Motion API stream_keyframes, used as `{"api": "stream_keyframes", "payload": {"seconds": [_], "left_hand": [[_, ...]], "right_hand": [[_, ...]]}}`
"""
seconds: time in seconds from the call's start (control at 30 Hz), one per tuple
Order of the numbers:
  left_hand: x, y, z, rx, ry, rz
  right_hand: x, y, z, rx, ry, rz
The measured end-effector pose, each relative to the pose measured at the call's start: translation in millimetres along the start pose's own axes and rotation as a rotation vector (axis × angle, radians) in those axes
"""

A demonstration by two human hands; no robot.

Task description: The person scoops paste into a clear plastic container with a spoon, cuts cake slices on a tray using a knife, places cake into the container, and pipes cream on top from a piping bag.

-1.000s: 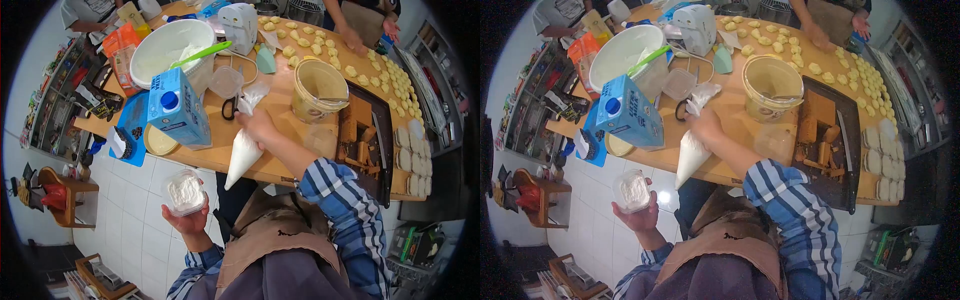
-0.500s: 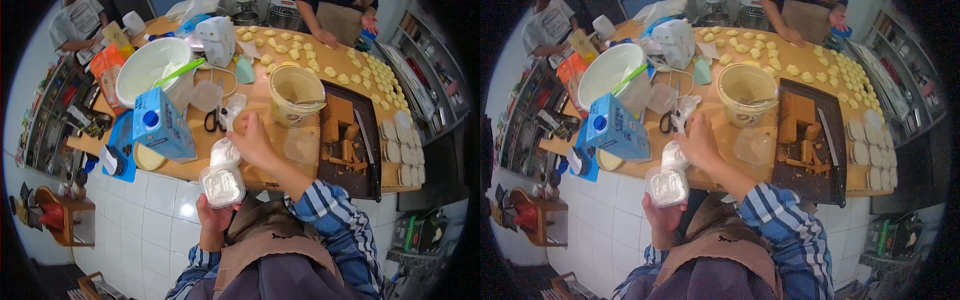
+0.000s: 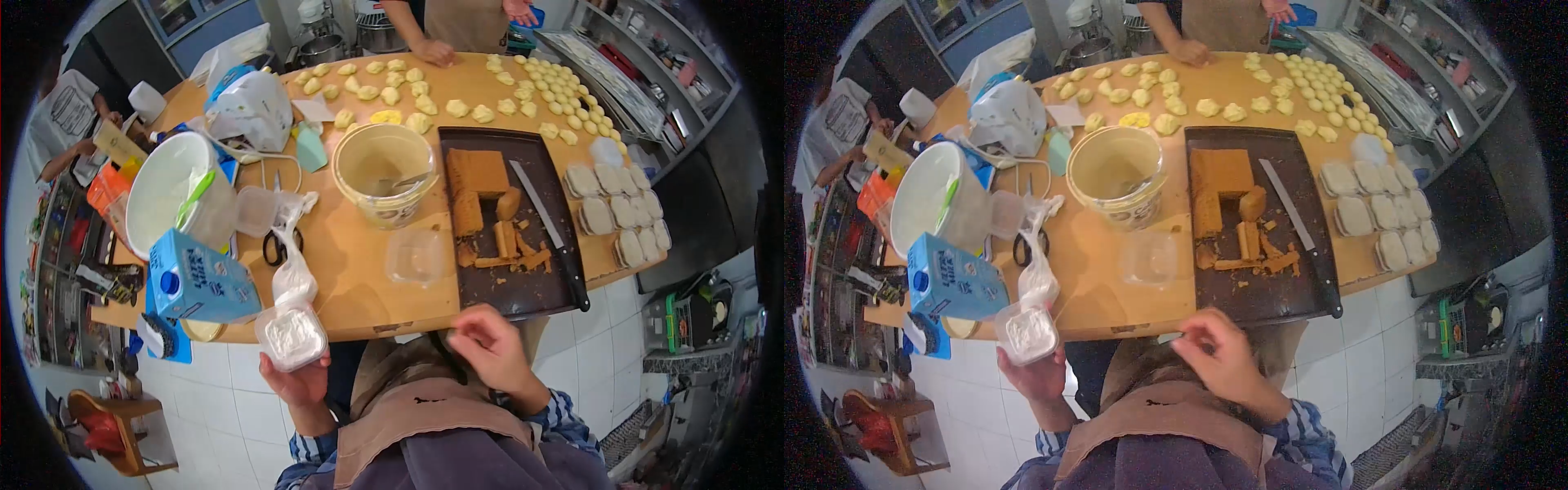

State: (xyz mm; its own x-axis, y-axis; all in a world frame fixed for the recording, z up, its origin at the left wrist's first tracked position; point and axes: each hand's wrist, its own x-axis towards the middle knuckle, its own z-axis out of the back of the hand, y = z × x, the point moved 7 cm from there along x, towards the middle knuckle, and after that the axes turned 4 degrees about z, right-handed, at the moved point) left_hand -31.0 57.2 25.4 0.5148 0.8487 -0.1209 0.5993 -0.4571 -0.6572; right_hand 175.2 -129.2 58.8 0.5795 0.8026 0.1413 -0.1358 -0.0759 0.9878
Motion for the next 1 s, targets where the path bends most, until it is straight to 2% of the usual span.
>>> {"api": "stream_keyframes", "payload": {"seconds": [0.07,0.13,0.17,0.3,0.4,0.43,0.57,0.7,0.93,1.0], "left_hand": [[-1,8,-3,-0.042,0.016,0.036],[-3,19,-14,-0.091,0.048,0.07],[-2,25,-27,-0.135,0.142,0.117],[7,57,-45,-0.15,0.188,0.269],[13,74,-63,-0.176,0.349,0.352],[13,79,-66,-0.282,0.374,0.409],[11,88,-81,-0.156,0.406,0.471],[7,91,-84,-0.084,0.376,0.512],[4,88,-59,0.12,0.274,0.377],[4,87,-56,0.08,0.238,0.386]], "right_hand": [[-10,16,35,-0.006,-0.179,-0.02],[-25,16,74,-0.023,-0.37,0.071],[-31,19,92,-0.091,-0.459,0.084],[-47,42,134,-0.288,-0.733,0.194],[-50,36,149,-0.376,-0.786,0.184],[-51,33,153,-0.41,-0.782,0.176],[-52,26,157,-0.479,-0.783,0.162],[-53,20,160,-0.44,-0.812,0.141],[-42,19,155,-0.583,-0.763,0.135],[-36,26,147,-0.646,-0.749,0.19]]}}
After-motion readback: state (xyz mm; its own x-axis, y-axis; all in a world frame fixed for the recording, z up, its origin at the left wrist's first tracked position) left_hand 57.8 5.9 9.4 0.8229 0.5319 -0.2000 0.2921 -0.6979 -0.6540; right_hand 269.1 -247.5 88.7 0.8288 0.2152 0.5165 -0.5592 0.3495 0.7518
